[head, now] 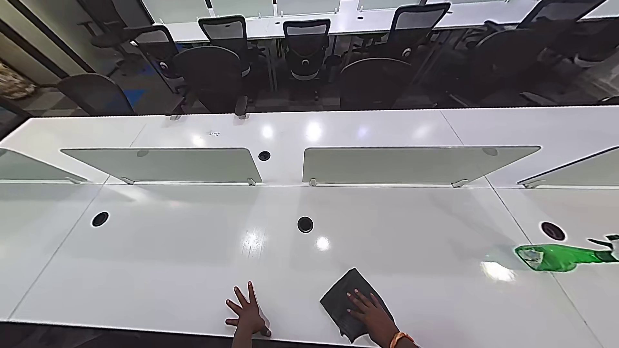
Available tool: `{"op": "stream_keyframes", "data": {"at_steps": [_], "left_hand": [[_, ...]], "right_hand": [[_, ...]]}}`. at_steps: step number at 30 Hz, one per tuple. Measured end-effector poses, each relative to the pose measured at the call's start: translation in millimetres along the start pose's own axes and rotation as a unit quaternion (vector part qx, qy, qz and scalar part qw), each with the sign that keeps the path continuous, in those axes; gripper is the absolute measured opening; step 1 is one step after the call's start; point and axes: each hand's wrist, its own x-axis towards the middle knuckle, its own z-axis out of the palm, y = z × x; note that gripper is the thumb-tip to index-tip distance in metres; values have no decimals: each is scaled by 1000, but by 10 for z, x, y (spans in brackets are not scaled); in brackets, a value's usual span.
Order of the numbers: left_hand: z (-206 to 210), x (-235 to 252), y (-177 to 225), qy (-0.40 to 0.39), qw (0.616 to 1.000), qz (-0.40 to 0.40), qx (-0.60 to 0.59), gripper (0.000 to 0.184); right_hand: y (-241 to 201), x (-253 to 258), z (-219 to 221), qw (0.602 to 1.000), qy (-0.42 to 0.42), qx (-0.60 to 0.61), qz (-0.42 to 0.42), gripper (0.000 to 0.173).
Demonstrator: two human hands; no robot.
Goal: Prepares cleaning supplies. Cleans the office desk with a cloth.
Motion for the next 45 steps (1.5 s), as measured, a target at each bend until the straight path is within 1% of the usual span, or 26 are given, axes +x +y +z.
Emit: {"op": "stream_keyframes", "data": {"at_steps": [2, 4, 8, 12, 14, 17, 18, 21, 23, 25, 27, 30, 32, 34, 35, 37, 39, 42, 43, 45], "left_hand": [[-17, 10, 11, 2, 1000, 0, 4, 184], [-10, 5, 4, 1, 1000, -1, 5, 183], [9, 24, 10, 3, 1000, -1, 6, 183], [-23, 8, 43, -4, 1000, -8, 12, 185], [-31, 20, 26, -7, 1000, -10, 8, 185], [-30, 35, 46, -11, 1000, -12, 3, 185], [-43, 29, 36, -14, 1000, -13, 2, 185], [-46, 36, 46, -18, 1000, -17, 2, 186], [-42, 33, 53, -19, 1000, -18, 2, 186], [-58, 27, 63, -19, 1000, -21, 4, 186], [-68, 3, 69, -20, 1000, -18, 9, 186], [-70, -4, 65, -18, 1000, -14, 4, 185], [-59, 6, 61, -17, 1000, -16, 8, 185], [-61, 11, 59, -20, 1000, -16, 8, 185], [-59, 3, 60, -21, 1000, -15, 10, 185], [-57, 0, 52, -23, 1000, -13, 13, 185], [-57, 7, 50, -24, 1000, -13, 10, 185], [-89, -8, 75, -29, 999, -15, 14, 185], [-96, -13, 75, -32, 999, -14, 17, 185], [-106, -21, 73, -29, 999, -11, 14, 182]], "right_hand": [[-38, -90, 53, 1000, -2, -1, -8, 70], [-122, -123, 131, 999, -3, -4, -34, 66], [-323, 0, 168, 997, -22, -20, -71, 66], [-545, 245, 21, 995, -42, -29, -90, 66], [-685, 420, -63, 994, -39, -27, -100, 66], [-885, 685, -190, 993, -39, -14, -109, 60], [-982, 780, -236, 993, -42, -9, -108, 60], [-1246, 1045, -354, 994, -49, 6, -101, 68], [-1363, 1202, -421, 994, -37, 22, -96, 74], [-1368, 1386, -533, 994, -9, 50, -92, 74], [-1290, 1579, -748, 995, 19, 69, -75, 75], [-1071, 1910, -1190, 995, 52, 85, -14, 81], [-930, 2082, -1403, 995, 53, 83, 16, 84], [-884, 2131, -1493, 996, 45, 76, 26, 87], [-890, 2098, -1485, 996, 42, 74, 28, 87], [-959, 2004, -1388, 995, 47, 75, 35, 77], [-1122, 1844, -1189, 994, 49, 88, 31, 67], [-1539, 1462, -755, 994, 35, 98, -20, 56], [-1691, 1319, -597, 994, 24, 93, -47, 55], [-1933, 1079, -328, 993, -6, 82, -88, 58]]}}
